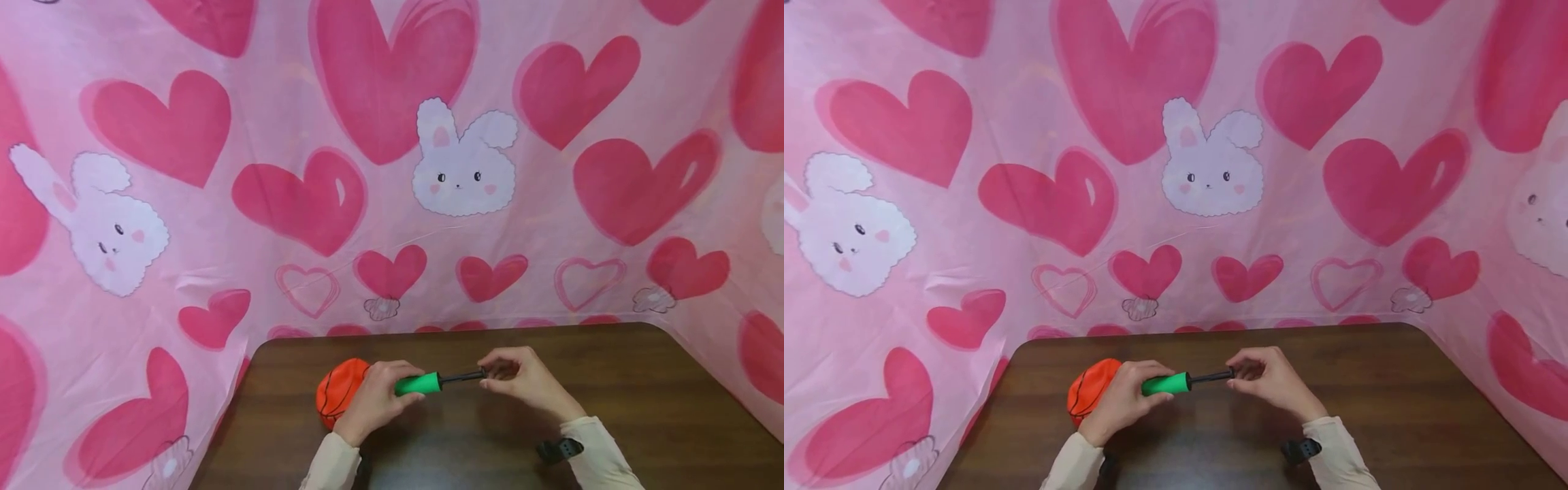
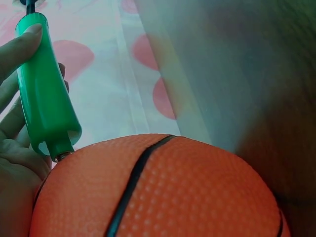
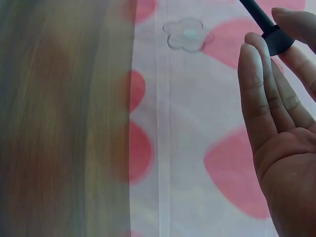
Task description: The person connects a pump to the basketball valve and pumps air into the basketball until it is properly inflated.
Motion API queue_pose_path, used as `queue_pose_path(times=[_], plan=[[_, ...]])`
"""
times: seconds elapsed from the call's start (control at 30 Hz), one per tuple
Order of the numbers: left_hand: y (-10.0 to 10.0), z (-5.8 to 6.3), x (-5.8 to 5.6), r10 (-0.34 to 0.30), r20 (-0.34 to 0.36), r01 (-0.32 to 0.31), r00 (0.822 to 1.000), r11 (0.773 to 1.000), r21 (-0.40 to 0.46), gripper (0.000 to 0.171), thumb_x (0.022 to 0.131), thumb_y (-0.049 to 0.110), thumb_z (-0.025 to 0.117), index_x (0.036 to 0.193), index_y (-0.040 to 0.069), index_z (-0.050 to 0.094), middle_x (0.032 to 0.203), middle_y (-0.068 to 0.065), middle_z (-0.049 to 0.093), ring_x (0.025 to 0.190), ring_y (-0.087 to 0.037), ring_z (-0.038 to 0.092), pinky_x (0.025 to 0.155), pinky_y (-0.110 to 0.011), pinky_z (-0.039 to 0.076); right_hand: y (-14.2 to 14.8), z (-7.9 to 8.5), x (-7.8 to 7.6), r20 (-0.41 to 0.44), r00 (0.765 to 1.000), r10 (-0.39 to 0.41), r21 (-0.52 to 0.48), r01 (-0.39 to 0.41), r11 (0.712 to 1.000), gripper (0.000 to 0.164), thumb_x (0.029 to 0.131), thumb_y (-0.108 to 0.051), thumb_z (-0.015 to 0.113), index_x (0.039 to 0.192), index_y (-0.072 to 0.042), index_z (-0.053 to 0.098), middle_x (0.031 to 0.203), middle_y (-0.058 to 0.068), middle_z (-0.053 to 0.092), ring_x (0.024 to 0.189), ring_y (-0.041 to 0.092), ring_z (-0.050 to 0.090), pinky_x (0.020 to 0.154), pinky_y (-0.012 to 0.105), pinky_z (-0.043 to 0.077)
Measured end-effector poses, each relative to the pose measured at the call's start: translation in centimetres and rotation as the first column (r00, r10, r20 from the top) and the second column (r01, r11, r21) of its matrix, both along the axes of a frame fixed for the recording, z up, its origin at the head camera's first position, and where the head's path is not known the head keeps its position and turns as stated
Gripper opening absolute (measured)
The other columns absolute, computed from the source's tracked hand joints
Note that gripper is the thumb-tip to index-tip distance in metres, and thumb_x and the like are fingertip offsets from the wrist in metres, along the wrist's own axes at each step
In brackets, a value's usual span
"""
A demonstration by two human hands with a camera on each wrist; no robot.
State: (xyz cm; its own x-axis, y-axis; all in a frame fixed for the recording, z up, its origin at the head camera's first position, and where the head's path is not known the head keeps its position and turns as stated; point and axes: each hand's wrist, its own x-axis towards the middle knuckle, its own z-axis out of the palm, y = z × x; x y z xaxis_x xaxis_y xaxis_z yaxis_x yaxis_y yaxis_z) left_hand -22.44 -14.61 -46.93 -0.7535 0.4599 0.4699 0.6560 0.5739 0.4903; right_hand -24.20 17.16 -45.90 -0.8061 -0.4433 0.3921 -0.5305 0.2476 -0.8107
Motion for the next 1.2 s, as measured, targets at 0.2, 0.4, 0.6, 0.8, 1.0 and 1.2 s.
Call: queue_pose_path(times=[0.2,0.4,0.6,0.8,1.0,1.2], plan=[[-0.1,0.0,0.0,-0.003,0.001,0.003,1.000,1.000,0.000,0.033,0.082,0.017,0.090,0.114,0.017,0.080,0.107,0.006,0.079,0.093,-0.005,0.069,0.084,-0.026,0.058,2.4,0.2,0.3,0.020,0.999,-0.041,0.010,0.040,0.999,0.022,0.085,-0.002,0.082,0.106,-0.008,0.076,0.091,0.011,0.077,0.076,0.009,0.072,0.069,0.028,0.061],[0.0,0.2,0.1,-0.008,0.041,0.008,0.999,1.000,0.004,0.033,0.084,0.017,0.088,0.116,0.017,0.079,0.109,0.005,0.079,0.094,-0.005,0.069,0.086,-0.026,0.059,3.4,0.6,0.4,0.013,0.999,-0.030,0.026,0.030,0.999,0.022,0.087,-0.001,0.080,0.108,-0.006,0.076,0.092,0.016,0.077,0.077,0.009,0.072,0.070,0.028,0.061],[0.0,0.3,0.1,0.014,0.074,-0.014,0.997,1.000,0.003,0.033,0.085,0.019,0.088,0.116,0.019,0.079,0.110,0.006,0.079,0.096,-0.006,0.069,0.089,-0.028,0.058,3.4,0.7,0.2,0.018,0.999,-0.045,0.034,0.044,0.998,0.021,0.087,-0.003,0.080,0.108,-0.006,0.076,0.092,0.014,0.078,0.077,0.009,0.072,0.070,0.027,0.061],[-0.1,0.0,0.2,0.019,0.060,-0.019,0.998,1.000,-0.007,0.033,0.084,0.020,0.088,0.116,0.019,0.080,0.111,0.006,0.079,0.097,-0.006,0.070,0.089,-0.029,0.059,2.5,0.2,0.2,0.038,0.998,-0.054,0.017,0.054,0.998,0.021,0.087,-0.003,0.081,0.107,-0.004,0.077,0.095,0.003,0.078,0.076,0.009,0.073,0.070,0.028,0.062],[-0.1,-0.1,0.2,0.017,0.055,-0.017,0.998,1.000,-0.001,0.033,0.084,0.019,0.088,0.116,0.018,0.080,0.111,0.006,0.079,0.097,-0.006,0.071,0.089,-0.028,0.059,0.9,-0.5,-0.1,0.018,1.000,-0.022,-0.019,0.022,1.000,0.022,0.085,-0.002,0.082,0.106,-0.002,0.078,0.093,0.009,0.078,0.076,0.008,0.073,0.070,0.028,0.063],[0.0,0.0,0.1,0.019,0.050,-0.020,0.999,1.000,0.005,0.032,0.084,0.018,0.088,0.115,0.017,0.080,0.111,0.004,0.080,0.097,-0.007,0.072,0.089,-0.028,0.060,-1.8,-0.8,-0.6,-0.023,1.000,0.007,-0.012,-0.007,1.000,0.023,0.085,-0.006,0.084,0.106,-0.004,0.079,0.092,0.015,0.078,0.076,0.006,0.072,0.071,0.027,0.062]])
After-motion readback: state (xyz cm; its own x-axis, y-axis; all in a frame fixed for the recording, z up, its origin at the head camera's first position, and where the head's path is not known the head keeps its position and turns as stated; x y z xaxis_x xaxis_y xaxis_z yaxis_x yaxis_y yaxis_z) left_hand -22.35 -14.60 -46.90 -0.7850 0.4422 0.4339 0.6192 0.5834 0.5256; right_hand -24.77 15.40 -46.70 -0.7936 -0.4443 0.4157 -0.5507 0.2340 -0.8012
